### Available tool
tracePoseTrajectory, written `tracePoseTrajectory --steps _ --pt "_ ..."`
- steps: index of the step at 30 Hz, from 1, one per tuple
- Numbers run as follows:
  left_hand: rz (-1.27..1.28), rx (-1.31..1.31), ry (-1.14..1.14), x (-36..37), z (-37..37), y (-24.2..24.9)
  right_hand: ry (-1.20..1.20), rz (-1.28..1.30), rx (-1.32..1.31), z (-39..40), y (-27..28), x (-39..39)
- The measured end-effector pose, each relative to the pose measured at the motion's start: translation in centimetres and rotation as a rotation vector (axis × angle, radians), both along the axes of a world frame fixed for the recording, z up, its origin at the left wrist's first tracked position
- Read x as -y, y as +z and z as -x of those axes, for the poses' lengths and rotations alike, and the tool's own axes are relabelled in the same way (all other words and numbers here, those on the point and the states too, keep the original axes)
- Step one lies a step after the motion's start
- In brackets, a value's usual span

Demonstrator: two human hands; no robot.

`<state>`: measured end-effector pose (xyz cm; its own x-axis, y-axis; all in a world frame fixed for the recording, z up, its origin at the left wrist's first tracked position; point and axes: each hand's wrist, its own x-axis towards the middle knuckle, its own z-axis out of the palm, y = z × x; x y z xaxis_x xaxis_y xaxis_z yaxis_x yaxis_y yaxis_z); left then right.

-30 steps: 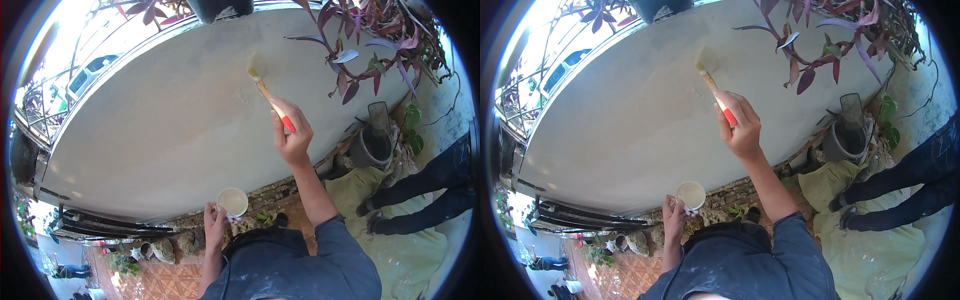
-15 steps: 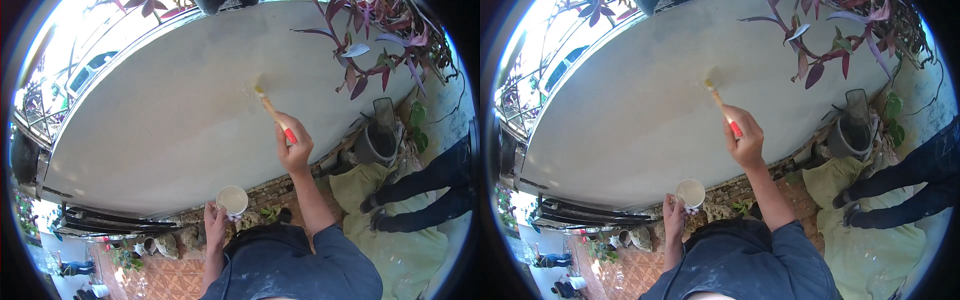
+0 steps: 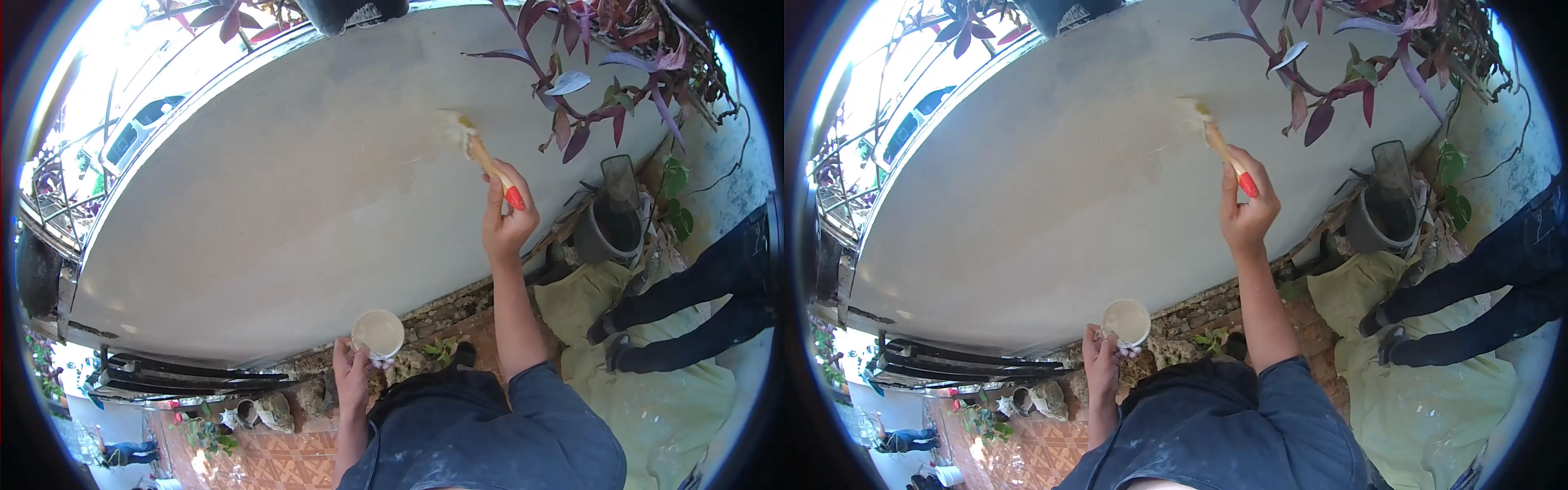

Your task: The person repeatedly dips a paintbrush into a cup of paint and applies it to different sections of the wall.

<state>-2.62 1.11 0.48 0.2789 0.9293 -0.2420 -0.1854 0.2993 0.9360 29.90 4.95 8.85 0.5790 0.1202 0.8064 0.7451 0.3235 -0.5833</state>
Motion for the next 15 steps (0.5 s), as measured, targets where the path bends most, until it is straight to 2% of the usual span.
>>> tracePoseTrajectory --steps 5,7,8,10,11,12,14,15 --pt "-0.009 0.046 -0.010 0.4 0.4 0.1 -0.099 -0.097 0.110 1.3 2.3 1.5" --pt "-0.037 0.044 -0.003 0.3 0.6 -0.1 0.092 -0.170 -0.005 2.8 3.8 1.8" --pt "-0.032 0.036 0.018 0.4 0.6 -0.2 0.090 -0.175 -0.006 3.3 4.1 1.3" --pt "-0.031 0.026 0.034 0.3 0.6 -0.2 0.437 -0.130 -0.122 3.4 4.9 0.3" --pt "-0.023 0.024 0.036 0.3 0.6 -0.2 0.235 -0.024 -0.012 2.4 4.5 -0.4" --pt "-0.016 0.023 0.039 0.2 0.6 -0.2 0.232 -0.028 -0.013 1.0 4.0 -0.9" --pt "-0.025 0.041 0.014 0.4 0.9 0.2 -0.041 -0.061 0.110 -1.6 3.2 -1.2" --pt "-0.034 0.058 -0.010 0.3 1.1 0.4 -0.032 -0.070 0.115 -2.3 3.5 -0.7"
